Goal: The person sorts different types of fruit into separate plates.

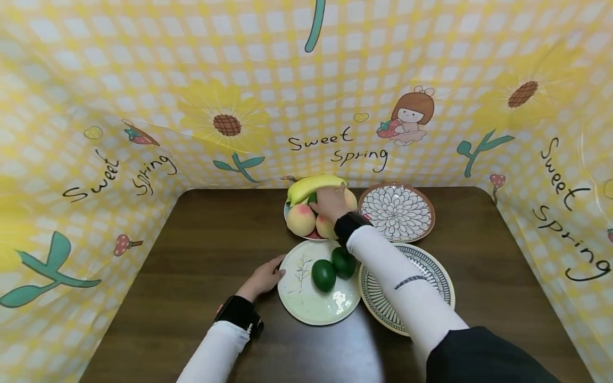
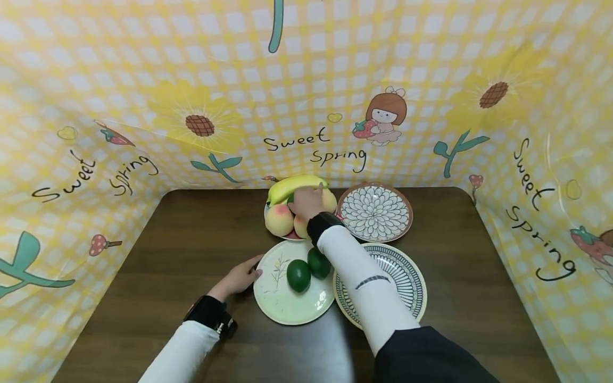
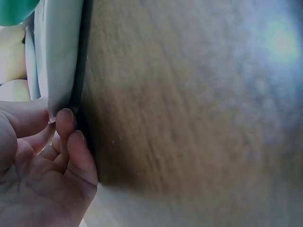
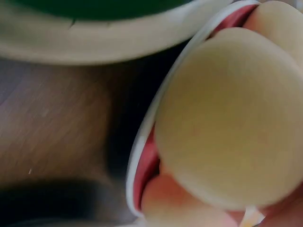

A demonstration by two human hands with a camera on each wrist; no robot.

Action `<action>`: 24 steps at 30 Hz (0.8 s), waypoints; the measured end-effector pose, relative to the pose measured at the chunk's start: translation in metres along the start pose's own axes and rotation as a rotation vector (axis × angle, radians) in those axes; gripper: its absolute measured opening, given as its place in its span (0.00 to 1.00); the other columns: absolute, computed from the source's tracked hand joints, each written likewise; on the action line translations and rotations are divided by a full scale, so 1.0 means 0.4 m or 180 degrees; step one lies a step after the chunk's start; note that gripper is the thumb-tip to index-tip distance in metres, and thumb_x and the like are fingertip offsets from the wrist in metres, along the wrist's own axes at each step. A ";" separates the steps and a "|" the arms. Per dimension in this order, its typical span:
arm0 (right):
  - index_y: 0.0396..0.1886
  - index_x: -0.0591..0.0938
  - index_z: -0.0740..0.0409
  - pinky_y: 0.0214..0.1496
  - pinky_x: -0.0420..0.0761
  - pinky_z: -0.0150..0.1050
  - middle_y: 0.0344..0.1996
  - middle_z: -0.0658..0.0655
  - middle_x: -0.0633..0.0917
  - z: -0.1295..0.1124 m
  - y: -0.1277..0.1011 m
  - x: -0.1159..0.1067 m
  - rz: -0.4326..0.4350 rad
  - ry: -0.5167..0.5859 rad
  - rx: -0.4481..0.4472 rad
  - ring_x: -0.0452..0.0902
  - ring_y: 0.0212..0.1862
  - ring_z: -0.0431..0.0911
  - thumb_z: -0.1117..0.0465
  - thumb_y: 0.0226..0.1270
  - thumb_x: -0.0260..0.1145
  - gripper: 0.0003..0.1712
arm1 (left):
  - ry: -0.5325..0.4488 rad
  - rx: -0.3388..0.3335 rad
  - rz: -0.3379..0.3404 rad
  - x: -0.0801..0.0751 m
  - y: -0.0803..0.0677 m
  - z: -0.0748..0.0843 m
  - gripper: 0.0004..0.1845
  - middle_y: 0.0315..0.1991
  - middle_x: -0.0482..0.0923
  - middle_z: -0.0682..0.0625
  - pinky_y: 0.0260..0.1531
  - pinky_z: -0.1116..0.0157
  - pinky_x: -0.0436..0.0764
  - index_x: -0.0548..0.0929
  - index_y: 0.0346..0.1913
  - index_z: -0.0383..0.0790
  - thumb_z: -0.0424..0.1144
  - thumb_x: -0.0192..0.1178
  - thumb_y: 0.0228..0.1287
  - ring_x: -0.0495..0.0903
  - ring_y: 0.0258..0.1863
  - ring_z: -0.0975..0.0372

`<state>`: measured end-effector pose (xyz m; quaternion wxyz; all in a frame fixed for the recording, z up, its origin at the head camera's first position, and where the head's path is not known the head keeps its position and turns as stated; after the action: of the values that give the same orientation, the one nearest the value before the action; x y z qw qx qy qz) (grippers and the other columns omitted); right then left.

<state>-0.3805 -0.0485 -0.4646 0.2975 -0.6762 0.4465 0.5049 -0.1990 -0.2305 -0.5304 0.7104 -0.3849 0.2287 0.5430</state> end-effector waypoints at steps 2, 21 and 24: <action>0.57 0.84 0.59 0.77 0.52 0.75 0.53 0.61 0.89 0.000 0.011 0.004 0.0014 -0.0046 0.0084 0.75 0.69 0.61 0.50 0.69 0.70 0.23 | -0.0037 0.0021 0.0013 0.004 0.001 0.005 0.27 0.70 0.72 0.30 0.70 0.43 0.70 0.67 0.75 0.32 0.33 0.51 0.77 0.73 0.70 0.39; 0.68 0.70 0.62 0.73 0.70 0.57 0.63 0.68 0.74 0.021 0.000 -0.021 -0.0101 0.0986 -0.0241 0.77 0.60 0.59 0.60 0.67 0.70 0.32 | -0.0069 -0.0051 0.0039 0.007 0.000 -0.003 0.26 0.62 0.80 0.32 0.66 0.44 0.74 0.69 0.75 0.37 0.33 0.52 0.77 0.79 0.60 0.44; 0.72 0.67 0.64 0.64 0.78 0.52 0.66 0.70 0.68 0.021 -0.015 -0.039 0.0008 0.1490 -0.0300 0.76 0.59 0.60 0.63 0.69 0.69 0.34 | -0.0060 -0.0063 0.0025 0.008 -0.001 -0.002 0.26 0.59 0.81 0.32 0.65 0.45 0.75 0.68 0.75 0.36 0.34 0.52 0.77 0.80 0.58 0.44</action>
<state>-0.3801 -0.0339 -0.4526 0.1534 -0.7874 0.4801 0.3549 -0.1975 -0.2295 -0.5332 0.7066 -0.3859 0.2181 0.5516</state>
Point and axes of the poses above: each hand's wrist, its own y-axis towards the middle knuckle, its own x-axis out of the palm, z = x × y, the point moved 3 cm from there along y, towards the middle knuckle
